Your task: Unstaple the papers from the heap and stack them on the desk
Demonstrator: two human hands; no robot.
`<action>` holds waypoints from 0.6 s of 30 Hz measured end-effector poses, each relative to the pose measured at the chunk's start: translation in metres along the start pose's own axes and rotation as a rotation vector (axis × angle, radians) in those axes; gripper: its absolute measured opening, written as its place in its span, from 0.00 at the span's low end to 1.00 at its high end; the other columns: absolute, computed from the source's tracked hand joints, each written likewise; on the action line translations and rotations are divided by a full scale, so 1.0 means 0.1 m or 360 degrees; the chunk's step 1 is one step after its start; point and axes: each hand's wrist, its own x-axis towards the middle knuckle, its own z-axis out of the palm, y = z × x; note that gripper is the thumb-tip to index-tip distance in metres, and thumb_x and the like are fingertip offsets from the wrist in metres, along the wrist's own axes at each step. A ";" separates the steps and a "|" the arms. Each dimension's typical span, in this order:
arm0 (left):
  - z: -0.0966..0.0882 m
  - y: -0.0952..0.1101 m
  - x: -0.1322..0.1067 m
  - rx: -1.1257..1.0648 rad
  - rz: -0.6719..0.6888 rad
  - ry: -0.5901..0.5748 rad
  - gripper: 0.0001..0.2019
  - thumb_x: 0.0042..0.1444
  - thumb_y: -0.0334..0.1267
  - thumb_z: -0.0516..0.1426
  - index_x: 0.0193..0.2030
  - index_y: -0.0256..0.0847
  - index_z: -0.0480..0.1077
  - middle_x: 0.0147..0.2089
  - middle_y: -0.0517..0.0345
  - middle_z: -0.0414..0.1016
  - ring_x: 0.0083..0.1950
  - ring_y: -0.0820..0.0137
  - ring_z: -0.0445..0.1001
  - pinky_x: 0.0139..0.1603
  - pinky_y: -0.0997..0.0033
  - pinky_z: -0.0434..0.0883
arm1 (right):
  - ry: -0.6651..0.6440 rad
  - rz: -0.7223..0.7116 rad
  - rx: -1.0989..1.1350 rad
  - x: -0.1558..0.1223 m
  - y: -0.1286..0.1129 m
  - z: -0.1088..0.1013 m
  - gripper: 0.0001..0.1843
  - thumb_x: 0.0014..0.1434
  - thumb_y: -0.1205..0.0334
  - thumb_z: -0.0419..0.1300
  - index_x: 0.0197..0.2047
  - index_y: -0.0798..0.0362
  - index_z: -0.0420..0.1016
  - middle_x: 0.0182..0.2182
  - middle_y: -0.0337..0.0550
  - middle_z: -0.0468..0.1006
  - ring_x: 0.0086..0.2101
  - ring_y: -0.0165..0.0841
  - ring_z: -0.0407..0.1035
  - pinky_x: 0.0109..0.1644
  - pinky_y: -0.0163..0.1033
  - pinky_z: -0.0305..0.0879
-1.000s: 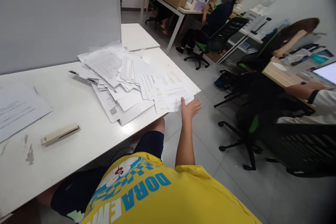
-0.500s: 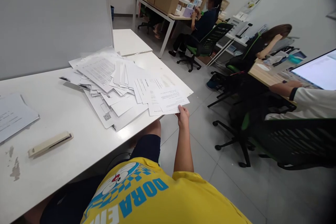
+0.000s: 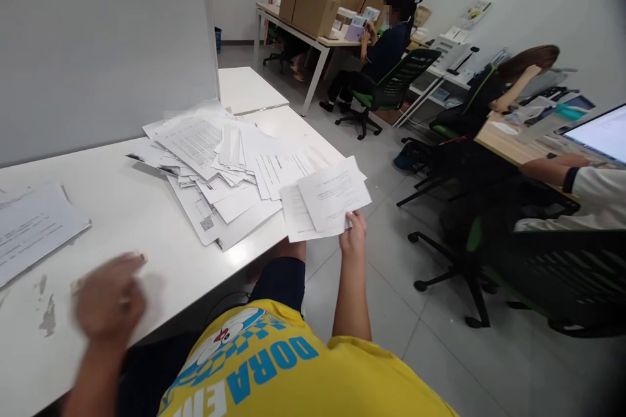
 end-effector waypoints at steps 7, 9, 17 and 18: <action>1.38 0.78 -0.31 -0.1089 -0.1146 -0.0798 0.35 0.62 0.55 0.55 0.72 0.47 0.53 0.69 0.43 0.64 0.66 0.57 0.69 0.64 0.51 0.69 | -0.0432 0.0407 0.0152 -0.87 0.17 0.49 0.17 0.46 0.60 0.64 0.42 0.50 0.73 0.41 0.42 0.82 0.47 0.38 0.76 0.54 0.45 0.73; 1.42 0.85 -0.25 -0.1262 -0.1372 -0.0727 0.39 0.60 0.58 0.56 0.73 0.47 0.50 0.69 0.42 0.64 0.66 0.57 0.69 0.66 0.51 0.67 | -0.0545 0.0472 0.0118 -1.11 0.13 0.55 0.19 0.48 0.59 0.63 0.45 0.50 0.73 0.44 0.42 0.82 0.48 0.39 0.76 0.54 0.45 0.73; 1.19 0.71 -0.21 -0.1639 -0.1723 -0.0211 0.33 0.54 0.62 0.59 0.61 0.45 0.68 0.51 0.47 0.80 0.58 0.52 0.76 0.57 0.50 0.76 | -0.0598 0.0348 0.0032 -1.55 -0.08 0.62 0.23 0.52 0.57 0.63 0.53 0.47 0.71 0.46 0.42 0.80 0.47 0.36 0.74 0.54 0.42 0.71; 1.17 0.69 -0.23 -0.1640 -0.1749 -0.0137 0.33 0.53 0.62 0.59 0.60 0.44 0.70 0.50 0.47 0.80 0.57 0.51 0.77 0.57 0.49 0.76 | -0.0626 0.0329 0.0014 -1.58 -0.10 0.63 0.23 0.53 0.57 0.63 0.53 0.47 0.71 0.45 0.43 0.80 0.47 0.36 0.74 0.53 0.42 0.72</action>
